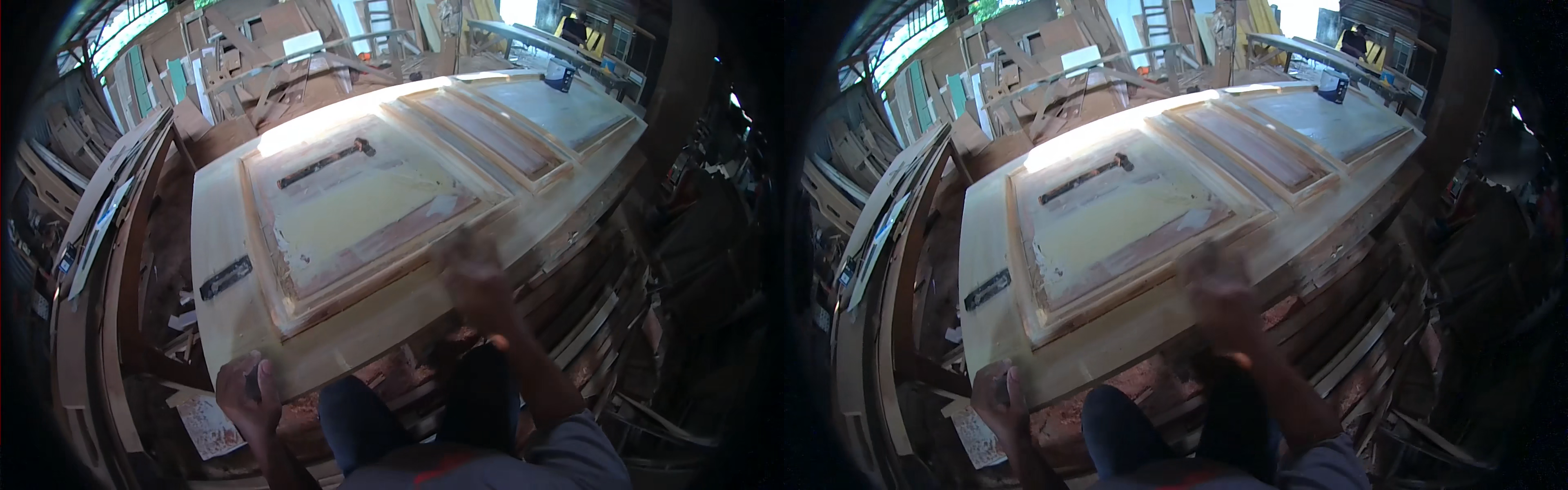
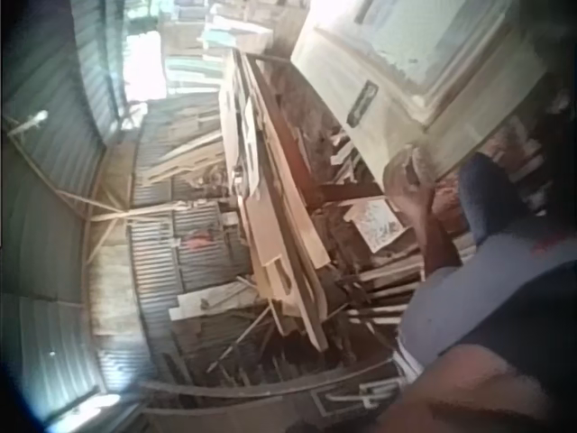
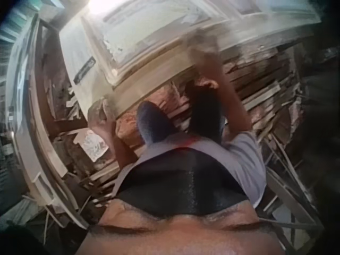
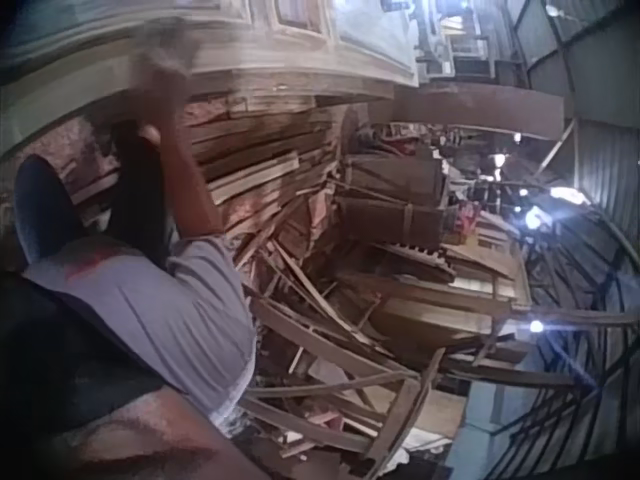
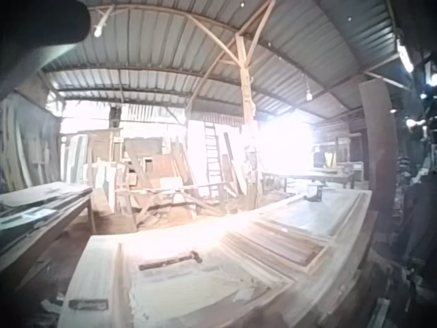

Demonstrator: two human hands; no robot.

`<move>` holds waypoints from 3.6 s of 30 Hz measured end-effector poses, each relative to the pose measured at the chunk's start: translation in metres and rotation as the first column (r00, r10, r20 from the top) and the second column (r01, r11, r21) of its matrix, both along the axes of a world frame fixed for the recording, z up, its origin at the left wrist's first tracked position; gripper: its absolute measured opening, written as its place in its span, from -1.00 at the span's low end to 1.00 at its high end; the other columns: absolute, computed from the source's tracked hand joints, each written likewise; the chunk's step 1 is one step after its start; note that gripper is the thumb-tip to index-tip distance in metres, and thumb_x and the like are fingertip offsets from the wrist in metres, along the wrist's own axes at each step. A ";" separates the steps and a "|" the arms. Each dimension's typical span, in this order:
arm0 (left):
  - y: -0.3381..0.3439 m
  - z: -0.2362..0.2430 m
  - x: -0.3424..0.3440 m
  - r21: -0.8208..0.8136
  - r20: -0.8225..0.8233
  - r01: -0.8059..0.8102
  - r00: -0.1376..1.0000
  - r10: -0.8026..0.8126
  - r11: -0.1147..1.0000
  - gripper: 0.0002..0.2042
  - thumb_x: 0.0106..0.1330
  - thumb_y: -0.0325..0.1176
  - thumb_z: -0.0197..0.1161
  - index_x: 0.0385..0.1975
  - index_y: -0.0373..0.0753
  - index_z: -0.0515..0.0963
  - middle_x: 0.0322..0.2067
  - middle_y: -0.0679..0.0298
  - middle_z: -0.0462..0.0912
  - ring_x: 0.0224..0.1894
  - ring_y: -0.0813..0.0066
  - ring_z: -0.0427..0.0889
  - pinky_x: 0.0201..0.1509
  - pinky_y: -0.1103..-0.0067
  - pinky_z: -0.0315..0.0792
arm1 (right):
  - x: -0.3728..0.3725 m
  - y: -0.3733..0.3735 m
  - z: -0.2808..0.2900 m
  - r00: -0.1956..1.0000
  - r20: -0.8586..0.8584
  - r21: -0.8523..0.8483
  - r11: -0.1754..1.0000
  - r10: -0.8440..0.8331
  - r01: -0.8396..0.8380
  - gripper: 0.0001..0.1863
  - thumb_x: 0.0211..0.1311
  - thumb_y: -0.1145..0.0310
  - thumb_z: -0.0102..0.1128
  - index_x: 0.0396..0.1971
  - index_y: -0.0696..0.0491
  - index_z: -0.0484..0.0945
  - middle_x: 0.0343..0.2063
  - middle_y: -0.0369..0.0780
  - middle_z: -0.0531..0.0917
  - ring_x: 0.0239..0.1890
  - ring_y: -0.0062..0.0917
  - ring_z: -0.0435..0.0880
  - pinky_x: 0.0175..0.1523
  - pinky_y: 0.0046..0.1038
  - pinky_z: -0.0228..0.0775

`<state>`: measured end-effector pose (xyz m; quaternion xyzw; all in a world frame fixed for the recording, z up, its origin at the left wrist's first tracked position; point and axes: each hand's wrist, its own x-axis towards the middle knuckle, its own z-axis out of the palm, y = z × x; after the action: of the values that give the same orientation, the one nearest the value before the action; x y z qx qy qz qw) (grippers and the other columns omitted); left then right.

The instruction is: The person sands the panels and edges of a wooden door using sandpaper, then scrapes and taps the door surfaces with a chisel and a hammer.

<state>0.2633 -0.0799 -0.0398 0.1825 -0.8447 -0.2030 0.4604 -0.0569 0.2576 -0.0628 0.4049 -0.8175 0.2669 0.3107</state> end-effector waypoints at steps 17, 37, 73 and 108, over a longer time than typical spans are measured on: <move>-0.010 -0.004 0.017 -0.001 -0.008 0.026 1.000 -0.026 1.000 -0.84 0.30 -0.51 0.50 -0.16 -0.32 0.77 -0.20 0.04 0.80 -0.15 0.02 0.78 0.00 0.29 0.63 | 0.056 -0.075 0.033 0.787 0.611 0.282 0.905 0.087 -0.319 -0.68 0.38 0.32 0.16 0.05 0.02 0.72 0.11 -0.01 0.76 0.21 -0.10 0.74 0.37 0.05 0.51; -0.005 0.023 -0.002 -0.013 0.189 0.010 0.982 -0.008 1.000 -0.71 0.23 -0.35 0.59 -0.10 -0.31 0.78 -0.17 0.06 0.82 -0.05 -0.01 0.75 0.14 0.22 0.60 | -0.004 -0.031 0.074 0.881 0.401 0.158 0.929 0.249 -0.334 -0.77 0.48 0.24 0.39 -0.02 -0.02 0.88 -0.05 -0.15 0.88 0.05 -0.21 0.83 0.43 -0.13 0.50; -0.025 0.021 0.034 0.021 0.050 -0.158 0.986 0.157 0.987 -0.73 0.33 -0.41 0.50 -0.01 -0.34 0.76 -0.07 -0.01 0.80 0.02 -0.11 0.74 0.22 0.16 0.58 | 0.053 -0.170 0.059 0.792 0.352 0.279 0.752 0.498 -0.597 -0.62 0.40 0.14 0.43 0.01 0.08 0.62 0.00 0.02 0.65 0.17 0.05 0.60 0.32 0.02 0.44; -0.029 0.006 0.020 -0.076 0.176 -0.153 0.971 0.165 0.985 -0.64 0.32 -0.29 0.51 0.08 -0.26 0.73 0.04 0.04 0.79 0.14 -0.06 0.70 0.31 0.13 0.51 | 0.087 -0.242 0.066 0.689 0.450 0.242 0.665 0.568 -0.707 -0.42 0.35 0.00 0.49 0.10 0.16 0.58 -0.07 0.06 0.66 0.14 0.03 0.61 0.33 0.04 0.39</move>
<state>0.2837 -0.1090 -0.0335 0.2528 -0.8717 -0.1215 0.4018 0.0299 0.0156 0.0036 0.6711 -0.6958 0.2530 -0.0381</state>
